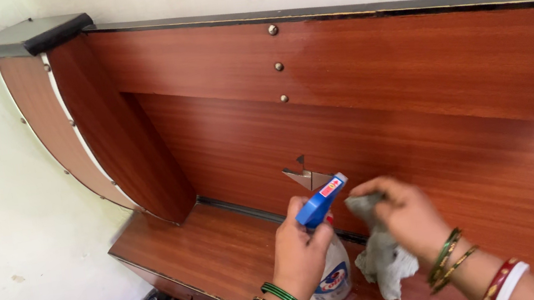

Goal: The person cleans a wooden headboard by spraying a cleaning solution from a bottle and wiping the surface with a cloth. They systematically clean the flat panels and the decorative metal inlays, moving from the center to the sides and top edge of the headboard.

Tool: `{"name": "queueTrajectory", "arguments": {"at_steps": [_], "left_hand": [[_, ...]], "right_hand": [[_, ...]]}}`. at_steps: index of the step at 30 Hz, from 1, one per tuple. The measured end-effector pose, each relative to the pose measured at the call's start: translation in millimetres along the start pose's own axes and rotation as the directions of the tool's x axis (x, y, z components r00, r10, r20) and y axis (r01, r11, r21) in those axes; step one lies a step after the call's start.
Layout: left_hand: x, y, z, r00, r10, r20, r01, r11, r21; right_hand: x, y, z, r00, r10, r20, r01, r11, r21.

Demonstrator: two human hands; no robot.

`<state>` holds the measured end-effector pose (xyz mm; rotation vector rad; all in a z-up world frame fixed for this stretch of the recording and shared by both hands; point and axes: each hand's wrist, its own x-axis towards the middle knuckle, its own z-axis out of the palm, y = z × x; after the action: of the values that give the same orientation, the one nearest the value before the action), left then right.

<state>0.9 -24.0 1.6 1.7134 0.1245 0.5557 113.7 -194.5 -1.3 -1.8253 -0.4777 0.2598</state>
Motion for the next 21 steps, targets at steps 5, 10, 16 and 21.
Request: {"name": "queueTrajectory", "arguments": {"at_steps": [5, 10, 16, 21], "left_hand": [[1, 17, 11, 0.994, 0.051, -0.098, -0.066, 0.986, -0.152], [-5, 44, 11, 0.987, -0.098, -0.13, 0.086, 0.992, -0.092], [3, 50, -4, 0.995, -0.065, 0.078, 0.091, 0.909, -0.407], [12, 50, -27, 0.939, -0.062, 0.338, 0.22, 0.864, -0.454]], "right_hand": [[-23, 2, 45, 0.829, -0.509, 0.232, 0.559, 0.752, -0.348], [-34, -45, 58, 0.943, -0.306, 0.131, 0.331, 0.899, -0.285], [-34, -73, 53, 0.93, -0.327, 0.17, 0.343, 0.936, -0.075], [-28, -73, 50, 0.88, -0.417, 0.228, 0.435, 0.9, -0.031]]}}
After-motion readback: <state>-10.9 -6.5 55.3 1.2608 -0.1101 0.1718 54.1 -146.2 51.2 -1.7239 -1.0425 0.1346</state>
